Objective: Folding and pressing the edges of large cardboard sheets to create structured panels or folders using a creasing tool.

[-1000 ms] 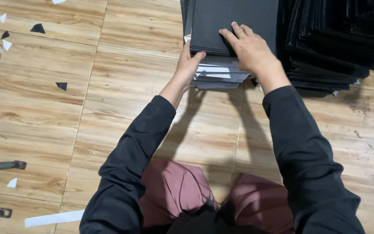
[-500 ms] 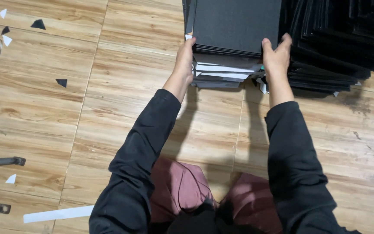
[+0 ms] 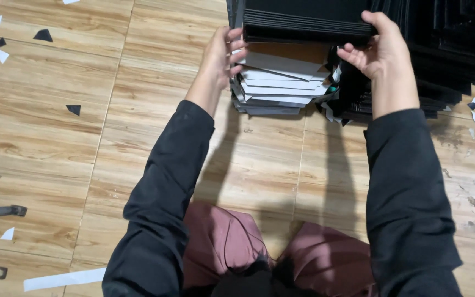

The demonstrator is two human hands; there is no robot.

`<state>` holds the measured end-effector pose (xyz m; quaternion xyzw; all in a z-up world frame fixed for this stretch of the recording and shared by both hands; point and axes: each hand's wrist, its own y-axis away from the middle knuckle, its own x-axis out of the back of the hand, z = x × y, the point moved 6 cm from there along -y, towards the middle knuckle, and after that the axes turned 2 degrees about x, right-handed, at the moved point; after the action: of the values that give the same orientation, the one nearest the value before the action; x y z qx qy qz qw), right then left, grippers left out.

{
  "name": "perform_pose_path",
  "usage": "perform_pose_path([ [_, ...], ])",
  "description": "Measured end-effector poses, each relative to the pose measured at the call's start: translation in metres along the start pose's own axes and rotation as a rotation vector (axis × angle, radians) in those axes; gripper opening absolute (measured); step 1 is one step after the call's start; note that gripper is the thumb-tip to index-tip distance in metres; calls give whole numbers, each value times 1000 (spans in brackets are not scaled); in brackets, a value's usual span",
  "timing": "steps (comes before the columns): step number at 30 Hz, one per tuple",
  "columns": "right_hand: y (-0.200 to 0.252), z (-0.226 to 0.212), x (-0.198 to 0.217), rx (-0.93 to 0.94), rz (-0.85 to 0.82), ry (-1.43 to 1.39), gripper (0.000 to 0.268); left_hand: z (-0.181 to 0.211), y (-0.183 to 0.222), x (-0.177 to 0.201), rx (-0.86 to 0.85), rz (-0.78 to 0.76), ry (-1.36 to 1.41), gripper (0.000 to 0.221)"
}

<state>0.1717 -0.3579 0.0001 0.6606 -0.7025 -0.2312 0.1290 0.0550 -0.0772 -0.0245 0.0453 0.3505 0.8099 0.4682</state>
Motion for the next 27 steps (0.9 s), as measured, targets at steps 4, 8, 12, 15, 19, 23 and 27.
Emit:
perform_pose_path([
  [4, 1, 6, -2, -101, -1, -107, 40, -30, -115, 67, -422, 390, -337, 30],
  [8, -6, 14, -2, -154, -18, -160, 47, -50, -113, 44, -93, 177, -98, 38],
  [12, -10, 30, 6, -185, 6, -59, 40, -53, -132, 32, -255, 198, 88, 10],
  [15, 1, 30, 0, -155, 23, -152, 38, -41, -103, 28, -184, 232, 53, 10],
  [19, 7, 11, -6, -71, -5, -194, 39, -45, -107, 21, -54, 208, -30, 6],
  [23, 2, 8, -5, -45, -46, -224, 37, -50, -127, 5, -91, 146, 11, 14],
  [27, -45, 72, 24, -57, -35, -216, 32, -75, -126, 13, -175, 252, -85, 13],
])
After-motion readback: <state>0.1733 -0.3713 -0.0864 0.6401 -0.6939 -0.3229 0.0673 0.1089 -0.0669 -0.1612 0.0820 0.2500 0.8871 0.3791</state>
